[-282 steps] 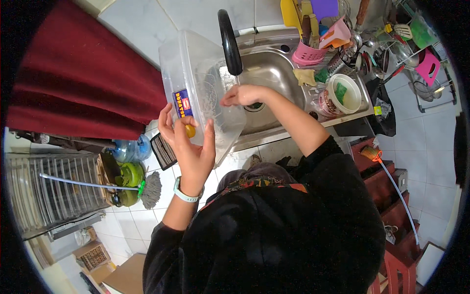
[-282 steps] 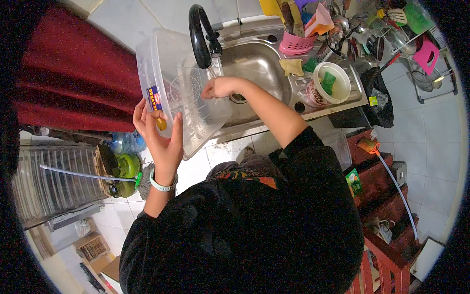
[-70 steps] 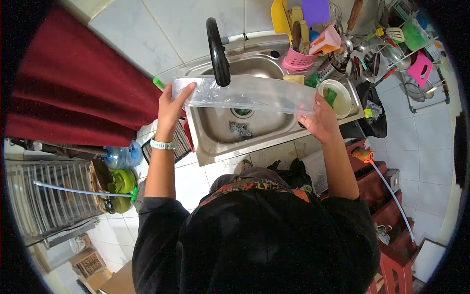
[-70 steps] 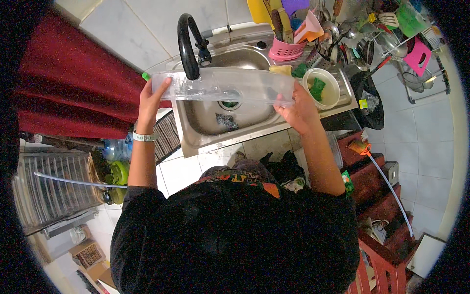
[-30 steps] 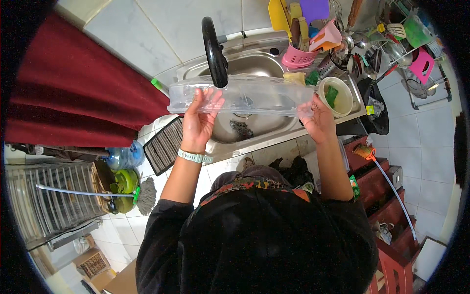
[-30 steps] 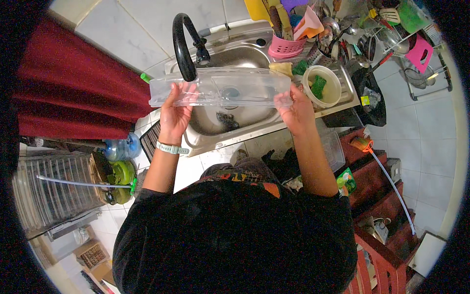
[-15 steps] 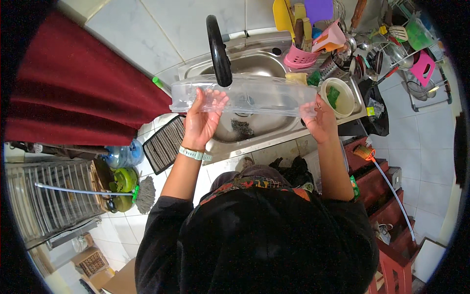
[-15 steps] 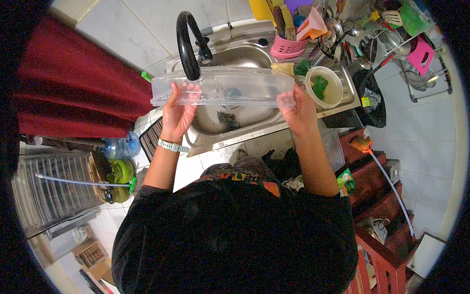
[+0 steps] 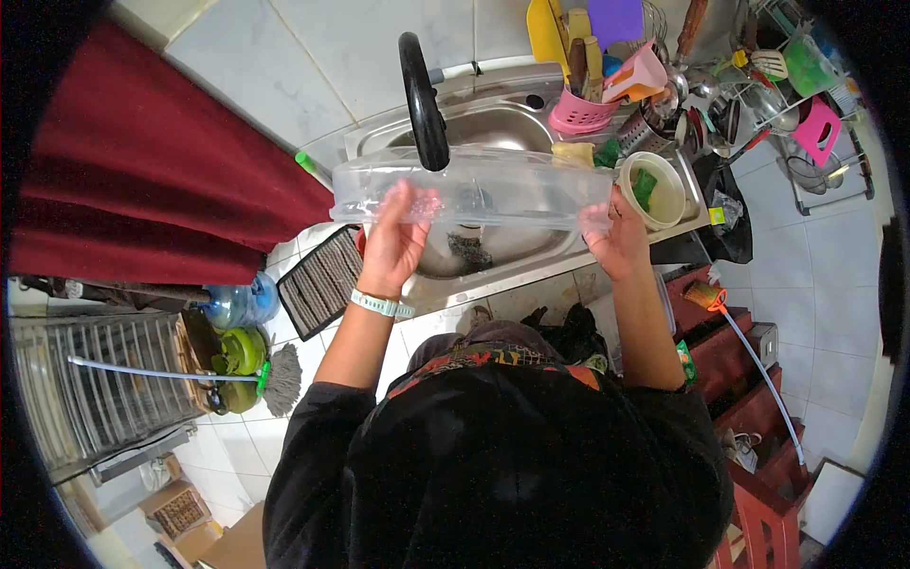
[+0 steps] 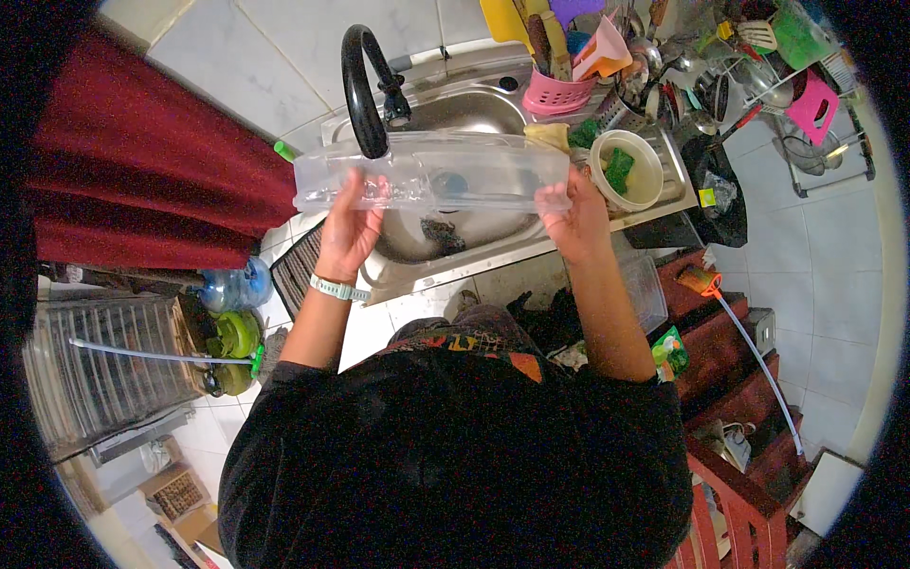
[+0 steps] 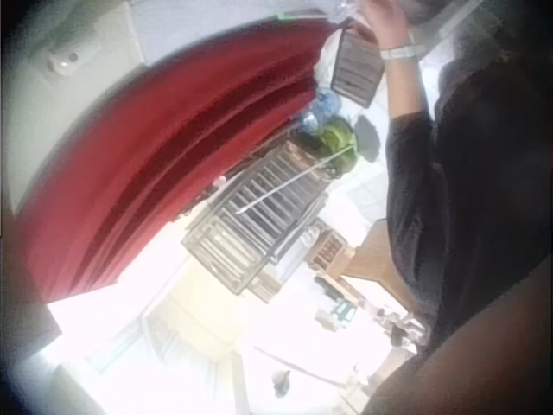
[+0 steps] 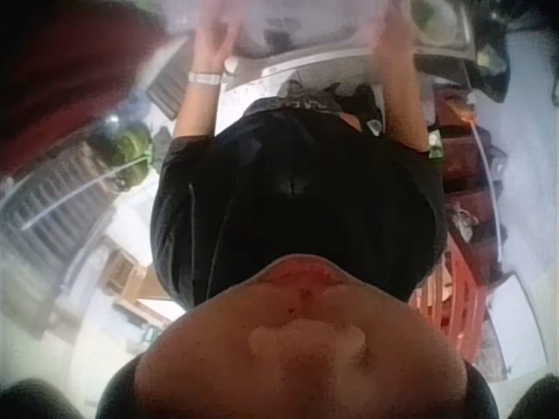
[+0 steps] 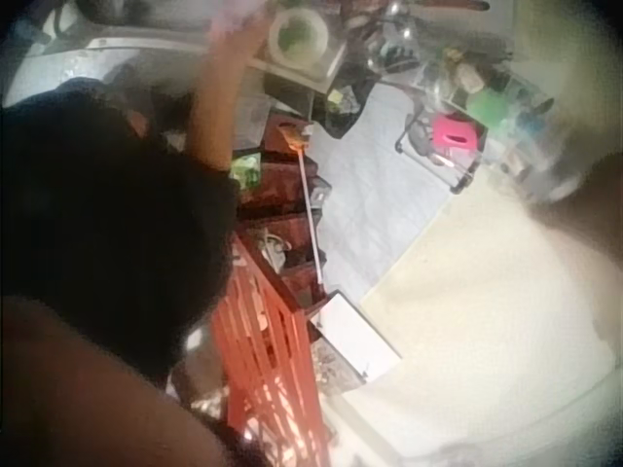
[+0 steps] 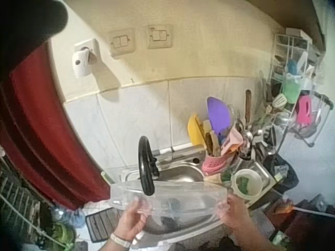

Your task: The person scrubs the interior and exterior surfaces of a plastic storage container with a sponge, rinses it under a running faucet, and places it on a nearby surface.

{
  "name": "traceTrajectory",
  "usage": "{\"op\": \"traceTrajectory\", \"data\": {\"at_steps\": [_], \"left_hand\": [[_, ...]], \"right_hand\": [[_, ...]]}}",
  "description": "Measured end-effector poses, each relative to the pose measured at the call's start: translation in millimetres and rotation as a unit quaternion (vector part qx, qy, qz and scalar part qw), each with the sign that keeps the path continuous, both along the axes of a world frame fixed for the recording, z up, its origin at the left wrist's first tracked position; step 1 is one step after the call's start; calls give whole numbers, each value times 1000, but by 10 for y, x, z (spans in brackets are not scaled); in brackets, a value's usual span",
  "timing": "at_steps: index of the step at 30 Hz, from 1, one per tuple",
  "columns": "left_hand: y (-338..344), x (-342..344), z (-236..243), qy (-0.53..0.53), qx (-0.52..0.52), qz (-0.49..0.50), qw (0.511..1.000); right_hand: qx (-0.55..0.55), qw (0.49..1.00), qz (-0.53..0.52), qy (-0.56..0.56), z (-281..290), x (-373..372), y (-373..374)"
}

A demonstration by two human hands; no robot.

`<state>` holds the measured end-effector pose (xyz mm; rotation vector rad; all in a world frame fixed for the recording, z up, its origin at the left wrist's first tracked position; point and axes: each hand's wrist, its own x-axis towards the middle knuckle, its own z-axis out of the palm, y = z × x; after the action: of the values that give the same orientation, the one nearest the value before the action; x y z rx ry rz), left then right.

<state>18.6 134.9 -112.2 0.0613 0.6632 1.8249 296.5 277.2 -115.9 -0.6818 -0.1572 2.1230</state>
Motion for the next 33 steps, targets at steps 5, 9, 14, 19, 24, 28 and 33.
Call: {"op": "traceTrajectory", "data": {"at_steps": [5,9,14,19,24,28,33], "left_hand": [[19,349,149,83,-32,-151,984],[-3,326,114,107,-21,-231,967],[-255,-216,-396,126,-53,-274,952],[-551,-820,-1000,-145,21,-256,955],[-454,-725,-692,-100,-154,-9,983],[-370,-829,-717,-22,-125,-198,972],[-102,-728,-820,122,-172,-269,940]], "right_hand": [[-76,995,-69,-2,-50,-100,-141],[-127,990,-64,-15,-145,-44,-111],[-153,988,-36,12,-315,23,-173],[-76,990,12,115,-180,54,-338],[-37,997,21,66,237,86,-425],[33,996,-32,-74,524,34,-432],[89,991,-52,-87,430,202,-386]]}}
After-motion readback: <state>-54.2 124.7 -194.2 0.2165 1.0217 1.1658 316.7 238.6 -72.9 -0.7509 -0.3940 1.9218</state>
